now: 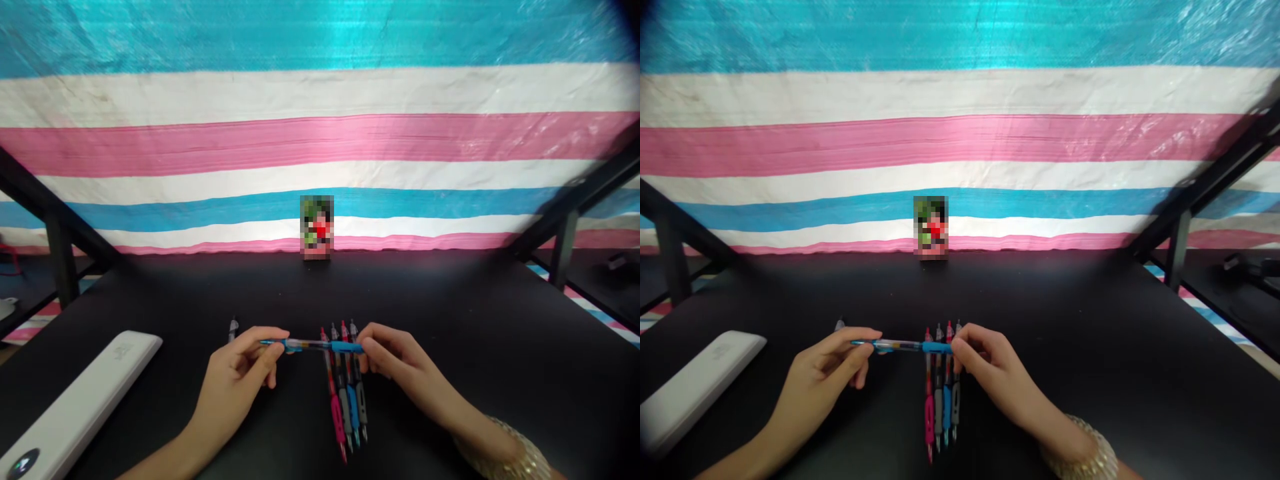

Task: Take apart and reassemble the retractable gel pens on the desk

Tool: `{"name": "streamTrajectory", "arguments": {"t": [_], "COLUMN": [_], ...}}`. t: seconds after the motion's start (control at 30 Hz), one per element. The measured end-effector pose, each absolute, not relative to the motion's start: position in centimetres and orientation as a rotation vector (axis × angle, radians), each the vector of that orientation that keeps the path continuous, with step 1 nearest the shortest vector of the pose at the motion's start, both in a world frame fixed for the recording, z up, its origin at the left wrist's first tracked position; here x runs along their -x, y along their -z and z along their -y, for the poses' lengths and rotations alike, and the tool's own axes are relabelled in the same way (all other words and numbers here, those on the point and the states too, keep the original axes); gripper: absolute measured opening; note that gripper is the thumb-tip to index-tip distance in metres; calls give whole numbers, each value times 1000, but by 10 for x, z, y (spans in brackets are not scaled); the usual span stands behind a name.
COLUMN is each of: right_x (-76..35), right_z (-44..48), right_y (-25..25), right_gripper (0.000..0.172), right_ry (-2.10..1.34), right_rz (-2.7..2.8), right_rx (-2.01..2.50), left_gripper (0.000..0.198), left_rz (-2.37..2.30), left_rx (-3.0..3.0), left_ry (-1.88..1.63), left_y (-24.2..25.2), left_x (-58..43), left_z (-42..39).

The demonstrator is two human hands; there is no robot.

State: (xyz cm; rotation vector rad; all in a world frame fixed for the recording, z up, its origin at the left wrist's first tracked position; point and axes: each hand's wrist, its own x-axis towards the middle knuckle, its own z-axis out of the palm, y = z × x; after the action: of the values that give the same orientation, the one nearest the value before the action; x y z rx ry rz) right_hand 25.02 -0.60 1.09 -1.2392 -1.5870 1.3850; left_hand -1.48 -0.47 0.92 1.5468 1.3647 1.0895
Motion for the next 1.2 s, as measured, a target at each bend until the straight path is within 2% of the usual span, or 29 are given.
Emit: {"name": "streamTrajectory", "arguments": {"t": [0.1,0.27,0.4,0.57,0.7,0.87,1.0,1.13,1.2], "right_x": [-250,-250,-250,-251,-250,-250,-251,-250,-249], "right_z": [6,5,6,5,5,6,6,5,4], "right_y": [-11,-8,-7,-9,-9,-8,-5,-3,-2], "right_gripper": [47,35,47,37,49,37,47,37,39], "right_ry": [-1388,-1436,-1482,-1480,-1494,-1495,-1525,-1551,-1603], "right_rz": [1609,1543,1559,1495,1530,1447,1460,1419,1378], "right_rx": [1232,1194,1190,1176,1203,1177,1173,1149,1133], "left_gripper": [18,17,16,15,15,14,16,17,17], "left_rz": [-1355,-1339,-1337,-1320,-1330,-1338,-1351,-1356,-1355], "left_rx": [-1553,-1547,-1543,-1544,-1540,-1529,-1528,-1538,-1541], "left_ry": [-1088,-1092,-1088,-1123,-1127,-1145,-1135,-1137,-1133], "left_y": [-8,-6,-6,-7,-8,-12,-13,-13,-13], "left_x": [15,14,14,15,15,13,12,12,12], "left_z": [5,3,3,3,4,5,5,5,4]}}
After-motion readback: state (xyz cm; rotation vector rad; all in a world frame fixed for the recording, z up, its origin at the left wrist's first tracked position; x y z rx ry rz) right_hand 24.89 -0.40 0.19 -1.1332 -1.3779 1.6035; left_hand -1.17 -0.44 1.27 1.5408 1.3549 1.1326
